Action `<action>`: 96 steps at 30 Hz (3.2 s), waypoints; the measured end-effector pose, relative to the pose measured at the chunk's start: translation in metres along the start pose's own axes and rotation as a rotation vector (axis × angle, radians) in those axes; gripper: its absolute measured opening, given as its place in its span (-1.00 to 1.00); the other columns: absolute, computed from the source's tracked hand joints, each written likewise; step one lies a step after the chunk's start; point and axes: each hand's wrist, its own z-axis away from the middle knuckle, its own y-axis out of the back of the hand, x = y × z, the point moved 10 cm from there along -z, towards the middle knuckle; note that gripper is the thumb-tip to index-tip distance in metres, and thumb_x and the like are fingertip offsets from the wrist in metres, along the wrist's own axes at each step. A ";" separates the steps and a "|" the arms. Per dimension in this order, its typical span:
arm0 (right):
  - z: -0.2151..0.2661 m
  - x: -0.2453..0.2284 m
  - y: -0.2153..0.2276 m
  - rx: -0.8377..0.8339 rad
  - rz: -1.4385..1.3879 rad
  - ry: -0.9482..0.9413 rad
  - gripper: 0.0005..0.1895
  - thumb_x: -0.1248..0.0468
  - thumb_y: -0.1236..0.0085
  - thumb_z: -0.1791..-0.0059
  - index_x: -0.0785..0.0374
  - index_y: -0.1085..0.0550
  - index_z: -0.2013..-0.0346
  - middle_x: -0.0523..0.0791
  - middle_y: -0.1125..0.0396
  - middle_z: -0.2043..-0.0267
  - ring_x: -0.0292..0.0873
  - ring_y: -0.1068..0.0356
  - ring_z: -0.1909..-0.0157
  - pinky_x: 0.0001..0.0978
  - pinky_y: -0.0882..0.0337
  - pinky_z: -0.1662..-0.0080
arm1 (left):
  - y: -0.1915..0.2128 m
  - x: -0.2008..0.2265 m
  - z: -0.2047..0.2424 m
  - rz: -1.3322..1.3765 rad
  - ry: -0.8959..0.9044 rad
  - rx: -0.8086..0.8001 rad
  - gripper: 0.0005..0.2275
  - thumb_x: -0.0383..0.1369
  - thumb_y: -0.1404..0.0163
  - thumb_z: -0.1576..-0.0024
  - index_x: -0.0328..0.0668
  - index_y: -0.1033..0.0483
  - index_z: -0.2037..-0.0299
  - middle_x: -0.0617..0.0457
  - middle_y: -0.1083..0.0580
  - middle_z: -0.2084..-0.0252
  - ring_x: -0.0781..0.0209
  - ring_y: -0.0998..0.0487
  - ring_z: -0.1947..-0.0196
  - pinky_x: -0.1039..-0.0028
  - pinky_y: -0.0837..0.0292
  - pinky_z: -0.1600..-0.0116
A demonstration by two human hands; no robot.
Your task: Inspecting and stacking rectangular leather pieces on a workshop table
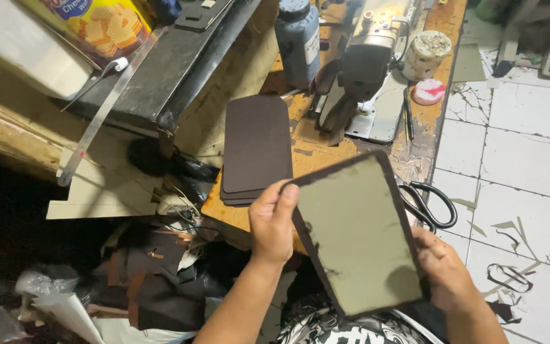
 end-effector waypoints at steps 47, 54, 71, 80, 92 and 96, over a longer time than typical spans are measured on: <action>0.038 -0.049 0.058 0.412 0.101 -0.075 -0.46 0.53 0.12 0.09 0.69 -0.30 -0.21 0.37 -0.33 -0.04 0.40 -0.34 0.05 0.35 -0.38 0.10 | -0.019 0.022 0.034 -0.827 -0.395 -0.340 -0.63 -0.20 0.27 -0.37 -0.15 -0.13 0.51 0.06 -0.16 0.56 0.11 -0.20 0.55 0.26 -0.08 0.40; 0.039 -0.047 0.052 0.381 0.113 -0.094 -0.44 0.54 0.08 0.11 0.68 -0.33 -0.20 0.35 -0.36 -0.05 0.37 -0.37 0.04 0.30 -0.40 0.09 | -0.007 0.007 0.030 -0.592 -0.142 -0.326 -0.63 -0.18 0.27 -0.36 -0.07 -0.08 0.52 0.24 -0.08 0.55 0.35 -0.09 0.52 0.39 -0.01 0.39; 0.077 -0.149 -0.134 -0.172 1.086 0.863 -0.72 0.21 0.03 -0.02 0.19 -0.55 0.06 -0.03 -0.49 -0.06 0.02 -0.54 -0.12 -0.13 -0.47 -0.21 | 0.029 0.017 0.023 0.060 -0.026 0.060 -0.44 -0.04 0.18 -0.20 -0.29 -0.14 -0.28 -0.15 -0.28 -0.24 0.10 -0.41 -0.16 0.31 -0.39 -0.21; 0.049 -0.070 -0.139 -0.330 1.329 0.692 0.13 -0.54 -0.17 0.35 -0.17 -0.24 -0.40 0.06 0.12 -0.60 0.20 0.18 -0.62 0.32 0.08 -0.42 | 0.059 -0.041 0.015 0.306 0.264 0.175 -0.78 -0.43 0.03 -0.20 -0.33 -0.50 -0.02 -0.24 -0.55 -0.04 -0.04 -0.55 -0.06 0.14 -0.47 -0.21; 0.000 0.020 -0.082 0.078 0.115 0.059 -0.66 0.41 -0.03 -0.04 0.43 -0.50 -0.10 0.09 -0.52 -0.10 -0.04 -0.50 -0.09 -0.16 -0.53 -0.16 | 0.037 -0.006 0.007 -0.011 -0.042 0.071 -0.51 -0.39 -0.02 -0.20 -0.24 -0.26 -0.37 -0.06 -0.44 -0.15 0.22 -0.46 -0.10 0.41 -0.37 -0.24; 0.004 0.020 -0.083 0.127 0.185 0.038 -0.64 0.34 -0.03 -0.04 0.47 -0.50 -0.09 0.08 -0.53 -0.04 -0.06 -0.51 -0.06 -0.21 -0.53 -0.10 | 0.049 -0.008 0.009 -0.101 -0.141 0.196 -0.66 -0.44 -0.01 -0.22 -0.42 -0.44 -0.18 -0.21 -0.46 -0.27 0.23 -0.54 -0.08 0.48 -0.46 -0.21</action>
